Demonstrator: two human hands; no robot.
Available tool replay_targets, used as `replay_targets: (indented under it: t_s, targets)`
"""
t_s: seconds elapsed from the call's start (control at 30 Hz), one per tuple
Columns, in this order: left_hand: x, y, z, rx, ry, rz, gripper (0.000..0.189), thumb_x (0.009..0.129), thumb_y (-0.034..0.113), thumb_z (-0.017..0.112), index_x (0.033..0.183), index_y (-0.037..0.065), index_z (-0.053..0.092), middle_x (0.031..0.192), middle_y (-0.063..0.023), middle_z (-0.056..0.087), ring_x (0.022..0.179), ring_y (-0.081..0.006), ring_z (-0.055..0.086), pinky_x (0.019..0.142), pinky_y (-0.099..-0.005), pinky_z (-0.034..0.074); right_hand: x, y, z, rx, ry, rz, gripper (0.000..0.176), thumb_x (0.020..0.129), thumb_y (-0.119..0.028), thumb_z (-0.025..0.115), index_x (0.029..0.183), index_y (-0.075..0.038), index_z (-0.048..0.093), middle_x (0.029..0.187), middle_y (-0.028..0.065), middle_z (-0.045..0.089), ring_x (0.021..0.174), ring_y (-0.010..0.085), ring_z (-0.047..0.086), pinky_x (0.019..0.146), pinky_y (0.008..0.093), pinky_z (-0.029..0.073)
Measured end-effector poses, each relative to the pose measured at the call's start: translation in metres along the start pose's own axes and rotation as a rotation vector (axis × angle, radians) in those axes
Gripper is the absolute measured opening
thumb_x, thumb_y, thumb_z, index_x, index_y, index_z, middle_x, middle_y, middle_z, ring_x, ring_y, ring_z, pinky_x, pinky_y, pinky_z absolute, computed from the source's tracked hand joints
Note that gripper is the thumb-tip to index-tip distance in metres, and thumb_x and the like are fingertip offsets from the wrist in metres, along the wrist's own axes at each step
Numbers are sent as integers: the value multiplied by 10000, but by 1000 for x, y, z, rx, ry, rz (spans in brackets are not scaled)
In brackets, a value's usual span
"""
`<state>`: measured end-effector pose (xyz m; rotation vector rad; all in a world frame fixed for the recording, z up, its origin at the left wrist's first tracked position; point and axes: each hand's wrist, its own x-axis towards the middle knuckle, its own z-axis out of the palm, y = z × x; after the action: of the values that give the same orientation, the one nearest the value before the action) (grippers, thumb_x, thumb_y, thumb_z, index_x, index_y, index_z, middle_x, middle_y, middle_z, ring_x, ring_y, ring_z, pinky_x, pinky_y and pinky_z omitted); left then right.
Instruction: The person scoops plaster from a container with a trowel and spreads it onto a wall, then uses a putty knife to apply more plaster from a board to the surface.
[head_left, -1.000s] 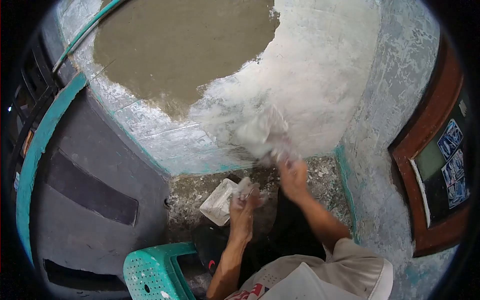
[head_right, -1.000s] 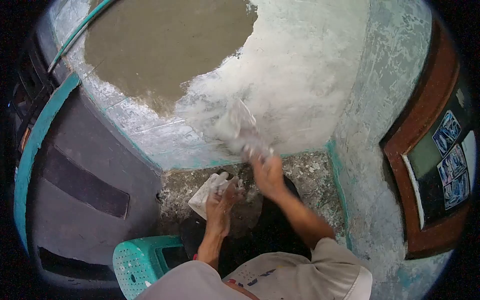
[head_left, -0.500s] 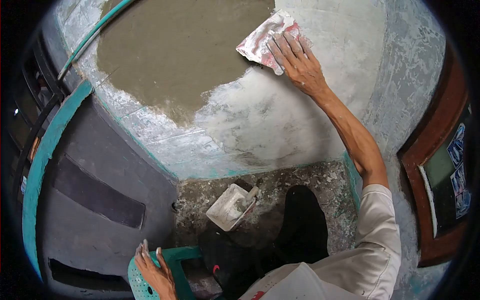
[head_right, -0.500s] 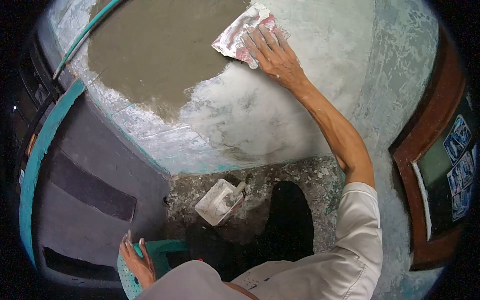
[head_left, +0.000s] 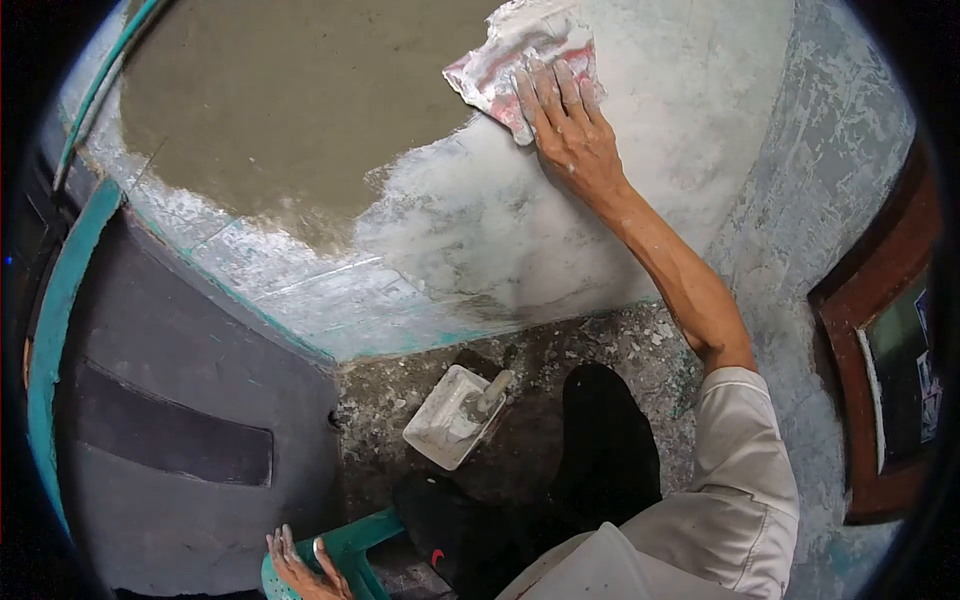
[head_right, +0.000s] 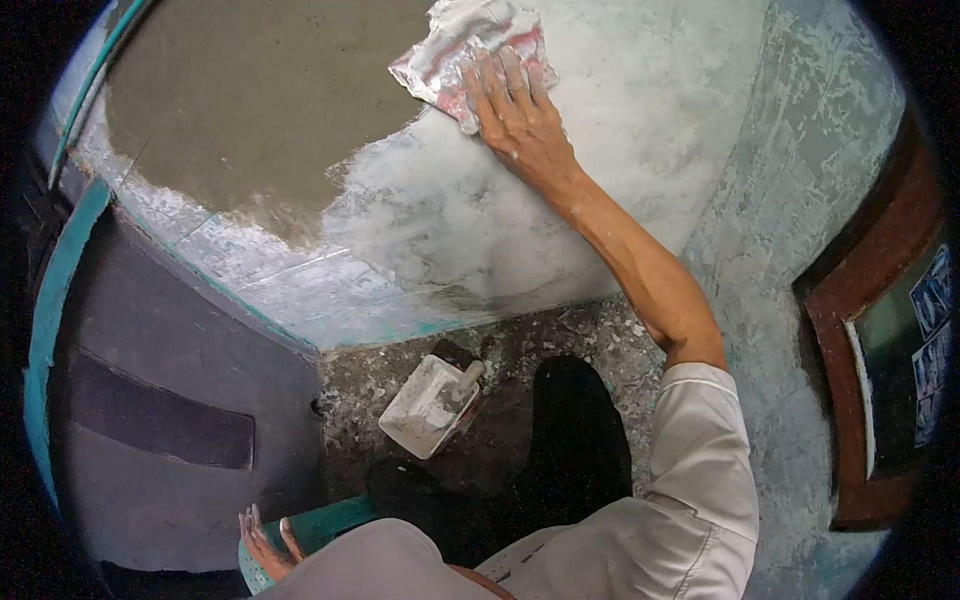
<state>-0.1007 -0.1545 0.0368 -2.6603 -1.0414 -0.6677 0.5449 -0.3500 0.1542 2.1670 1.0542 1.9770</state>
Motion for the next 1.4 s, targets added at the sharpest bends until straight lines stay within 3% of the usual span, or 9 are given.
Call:
replay_targets:
  t_s: [0.2, 0.33, 0.4, 0.43, 0.6, 0.7, 1.03, 1.27, 1.4]
  targets:
    - [2, 5, 1, -75, 16, 6, 512, 1004, 127, 665, 1448, -52, 483, 1439, -216, 569, 1392, -468, 454, 1163, -564, 360, -65, -36, -18, 83, -191, 27, 618, 889, -49, 568, 1503, -7, 503, 1463, 194, 560, 1377, 386, 518, 1140, 504, 433]
    - [7, 13, -4, -77, -17, 31, 501, 998, 118, 670, 1447, -25, 500, 1434, -214, 573, 1389, -470, 453, 1157, -577, 358, -111, -47, -67, 221, -275, 44, 625, 860, -49, 624, 1478, -31, 534, 1424, 178, 595, 1310, 350, 566, 1011, 495, 494]
    - [18, 15, -5, -89, 73, 353, 511, 983, 140, 683, 1454, 30, 516, 1426, -217, 561, 1408, -460, 432, 1159, -592, 342, -107, -34, -81, 289, -280, 70, 631, 840, -53, 662, 1461, -40, 552, 1402, 167, 617, 1271, 336, 593, 958, 481, 507]
    - [19, 30, -15, -8, -112, 186, 545, 972, 177, 686, 1477, 82, 503, 1424, -220, 536, 1431, -451, 404, 1171, -601, 314, -99, -22, -89, 276, -230, 133, 590, 839, -69, 660, 1422, -34, 581, 1363, 159, 635, 1231, 322, 603, 940, 459, 502]
    - [59, 42, 6, -46, -179, 308, 526, 983, 256, 657, 1453, 61, 526, 1448, -222, 516, 1463, -443, 378, 1213, -583, 263, -6, 42, -105, 96, 86, 245, 519, 862, -109, 659, 1376, -45, 621, 1286, 122, 676, 1195, 307, 628, 1007, 461, 502]
    - [68, 39, 37, -162, -163, 332, 547, 984, 237, 654, 1477, 56, 501, 1461, -213, 518, 1474, -422, 369, 1217, -578, 264, 26, 60, -79, 44, 128, 192, 500, 886, -98, 639, 1382, -41, 612, 1305, 133, 668, 1220, 328, 635, 1019, 465, 523]
    - [71, 41, 37, -175, -238, 317, 598, 965, 165, 680, 1515, 79, 461, 1474, -208, 516, 1487, -405, 358, 1230, -554, 258, -10, 8, -26, 98, -26, 89, 573, 884, -57, 605, 1444, 41, 534, 1380, 237, 608, 1255, 402, 601, 967, 453, 551]
    - [69, 42, 40, -178, -228, 340, 570, 970, 185, 666, 1495, 61, 481, 1450, -208, 537, 1465, -416, 389, 1214, -562, 285, -95, -34, -52, 202, -200, -70, 606, 847, -27, 623, 1448, -4, 552, 1410, 209, 607, 1290, 383, 593, 1006, 437, 545]
    - [69, 37, 45, -200, -223, 369, 572, 959, 189, 677, 1479, 43, 489, 1424, -209, 555, 1449, -415, 407, 1206, -553, 299, -99, -6, -70, 298, -246, 46, 595, 849, -18, 653, 1439, -49, 578, 1385, 193, 640, 1265, 357, 628, 982, 447, 563]
